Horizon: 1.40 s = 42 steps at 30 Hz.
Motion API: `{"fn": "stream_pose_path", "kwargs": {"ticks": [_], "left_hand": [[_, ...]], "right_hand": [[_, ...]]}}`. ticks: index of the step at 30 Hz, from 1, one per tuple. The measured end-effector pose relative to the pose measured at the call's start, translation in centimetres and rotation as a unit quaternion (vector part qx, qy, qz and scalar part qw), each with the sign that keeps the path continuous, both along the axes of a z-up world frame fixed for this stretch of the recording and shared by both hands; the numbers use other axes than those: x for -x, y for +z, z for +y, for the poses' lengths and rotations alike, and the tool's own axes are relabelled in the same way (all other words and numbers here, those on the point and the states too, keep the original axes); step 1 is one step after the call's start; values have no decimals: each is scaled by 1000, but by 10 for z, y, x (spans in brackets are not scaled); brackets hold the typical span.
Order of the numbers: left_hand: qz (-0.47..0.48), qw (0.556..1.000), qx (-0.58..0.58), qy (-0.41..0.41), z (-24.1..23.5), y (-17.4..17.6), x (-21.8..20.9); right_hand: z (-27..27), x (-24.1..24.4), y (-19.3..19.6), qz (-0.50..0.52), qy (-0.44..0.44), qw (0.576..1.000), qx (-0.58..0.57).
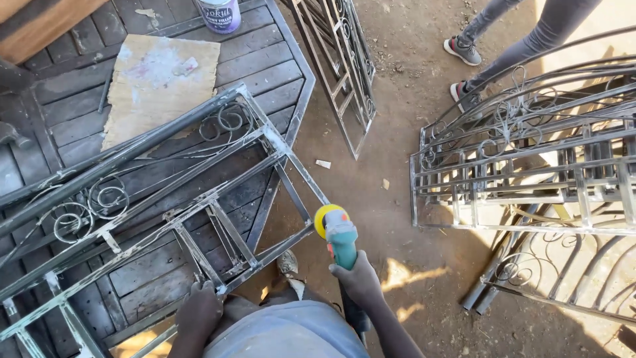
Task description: Grinding and smoothing welds on a metal frame using a handheld angle grinder.
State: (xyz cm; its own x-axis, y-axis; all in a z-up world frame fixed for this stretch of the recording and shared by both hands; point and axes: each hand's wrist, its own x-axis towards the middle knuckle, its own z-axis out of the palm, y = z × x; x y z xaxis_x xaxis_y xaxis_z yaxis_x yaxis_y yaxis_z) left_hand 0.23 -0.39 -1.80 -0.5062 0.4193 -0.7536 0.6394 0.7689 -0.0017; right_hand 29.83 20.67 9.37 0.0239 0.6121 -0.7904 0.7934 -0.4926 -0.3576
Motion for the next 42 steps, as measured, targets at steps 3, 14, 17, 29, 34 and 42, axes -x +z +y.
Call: {"fn": "stream_pose_path", "kwargs": {"ticks": [3, 14, 17, 29, 34, 42], "left_hand": [[0, 1000, -17, -13, 1, 2, 0], [19, 999, -28, -16, -4, 14, -1], [24, 998, -51, -18, -13, 8, 3], [95, 970, -78, 211, -199, -6, 90], [404, 901, -70, 143, -364, -88, 150], [387, 884, -49, 257, -506, -47, 222]], "right_hand": [[5, -11, -3, -3, 52, 998, 18], [-24, 12, 12, -93, 111, 989, -30], [-35, 30, 15, -81, 177, 981, -23], [-71, 27, -14, -100, 68, 987, -104], [-145, 90, 6, -96, 104, 984, -107], [-327, 216, 17, -102, 224, 968, -48]]}}
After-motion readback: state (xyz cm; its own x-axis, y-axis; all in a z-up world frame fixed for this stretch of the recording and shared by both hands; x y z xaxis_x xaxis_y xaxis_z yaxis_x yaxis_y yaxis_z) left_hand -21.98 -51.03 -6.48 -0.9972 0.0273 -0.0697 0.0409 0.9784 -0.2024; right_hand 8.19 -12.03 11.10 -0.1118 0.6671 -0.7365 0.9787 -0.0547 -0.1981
